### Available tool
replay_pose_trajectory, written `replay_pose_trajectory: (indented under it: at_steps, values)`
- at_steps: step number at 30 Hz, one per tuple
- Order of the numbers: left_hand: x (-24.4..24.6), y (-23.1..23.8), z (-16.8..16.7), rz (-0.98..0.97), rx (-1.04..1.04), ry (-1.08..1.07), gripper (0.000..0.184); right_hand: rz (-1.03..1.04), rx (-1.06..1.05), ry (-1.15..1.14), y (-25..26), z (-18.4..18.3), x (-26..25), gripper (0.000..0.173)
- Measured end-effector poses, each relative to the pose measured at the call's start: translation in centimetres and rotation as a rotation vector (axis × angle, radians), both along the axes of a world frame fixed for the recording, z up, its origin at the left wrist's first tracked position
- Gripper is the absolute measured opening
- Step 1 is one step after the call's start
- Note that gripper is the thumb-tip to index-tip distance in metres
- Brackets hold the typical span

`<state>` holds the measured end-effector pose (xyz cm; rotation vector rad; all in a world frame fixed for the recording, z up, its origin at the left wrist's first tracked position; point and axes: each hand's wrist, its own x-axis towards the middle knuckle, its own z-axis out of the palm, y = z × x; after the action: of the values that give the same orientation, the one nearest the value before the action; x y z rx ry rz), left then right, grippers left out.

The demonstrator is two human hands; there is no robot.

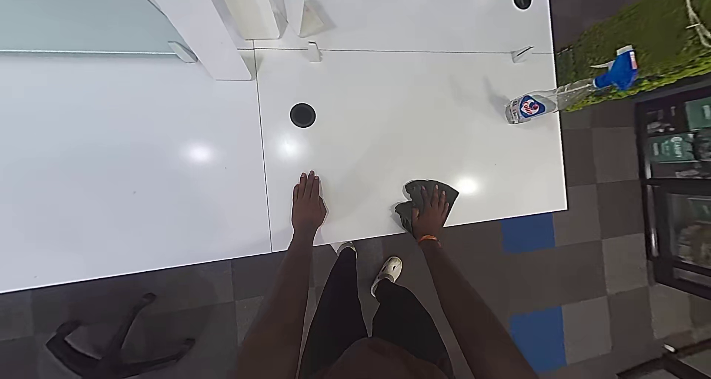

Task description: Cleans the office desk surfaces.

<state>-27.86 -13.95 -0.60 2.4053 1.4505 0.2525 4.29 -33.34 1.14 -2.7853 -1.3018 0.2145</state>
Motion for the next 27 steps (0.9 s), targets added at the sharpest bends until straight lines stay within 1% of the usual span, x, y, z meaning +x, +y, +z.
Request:
replay_pose_trajectory:
  at_steps: [3, 5, 7, 8, 9, 10, 11, 12, 14, 16, 18, 20, 21, 24, 25, 27]
  values:
    - [0.0, 0.1, 0.0, -0.004, -0.028, -0.004, 0.054, -0.062, -0.025, -0.033, 0.8, -0.3, -3.6, 0.07]
    - [-0.4, 0.2, -0.1, 0.001, -0.062, -0.094, 0.054, -0.051, -0.058, -0.036, 2.7, 0.0, -5.7, 0.073]
    - [-0.8, 0.9, -0.1, 0.033, -0.122, -0.326, 0.053, 0.003, -0.072, -0.026, 5.7, 0.3, -7.2, 0.073]
    - [-1.1, 1.1, 0.4, 0.071, -0.206, -0.502, 0.052, 0.038, -0.078, -0.011, 6.9, 0.4, -8.0, 0.073]
    - [-1.8, 1.6, 1.3, 0.128, -0.335, -0.693, 0.051, 0.077, -0.086, 0.006, 8.4, 0.5, -9.0, 0.073]
    - [-2.9, 2.1, 2.5, 0.211, -0.463, -0.861, 0.049, 0.116, -0.094, 0.022, 9.8, 0.7, -10.4, 0.074]
    - [-3.9, 2.8, 3.6, 0.309, -0.538, -1.003, 0.047, 0.164, -0.088, 0.033, 11.5, 0.9, -11.8, 0.076]
    - [-5.2, 3.1, 4.3, 0.413, -0.566, -1.103, 0.044, 0.223, -0.078, 0.042, 12.8, 1.0, -13.5, 0.077]
    - [-7.9, 2.8, 5.6, 0.602, -0.556, -1.187, 0.041, 0.35, -0.054, 0.086, 14.9, 0.9, -17.8, 0.08]
    - [-10.4, 1.7, 6.5, 0.703, -0.541, -1.117, 0.033, 0.483, -0.05, 0.169, 15.6, 0.6, -22.6, 0.083]
    - [-12.4, 0.5, 7.1, 0.743, -0.579, -0.925, 0.027, 0.633, -0.115, 0.261, 15.1, 1.0, -26.9, 0.084]
    - [-13.6, -0.8, 7.3, 0.791, -0.607, -0.796, 0.025, 0.783, -0.182, 0.335, 13.5, 1.5, -29.6, 0.081]
    - [-14.0, -1.4, 7.2, 0.808, -0.614, -0.758, 0.025, 0.854, -0.226, 0.366, 12.7, 1.8, -30.2, 0.079]
    - [-14.6, -2.2, 6.7, 0.819, -0.588, -0.661, 0.034, 1.06, -0.312, 0.413, 10.9, 2.2, -28.9, 0.074]
    - [-14.5, -2.3, 6.5, 0.817, -0.568, -0.613, 0.041, 1.104, -0.337, 0.423, 10.3, 2.4, -27.8, 0.074]
    - [-13.6, -2.0, 6.8, 0.813, -0.528, -0.515, 0.055, 1.125, -0.335, 0.441, 8.8, 2.5, -25.1, 0.074]
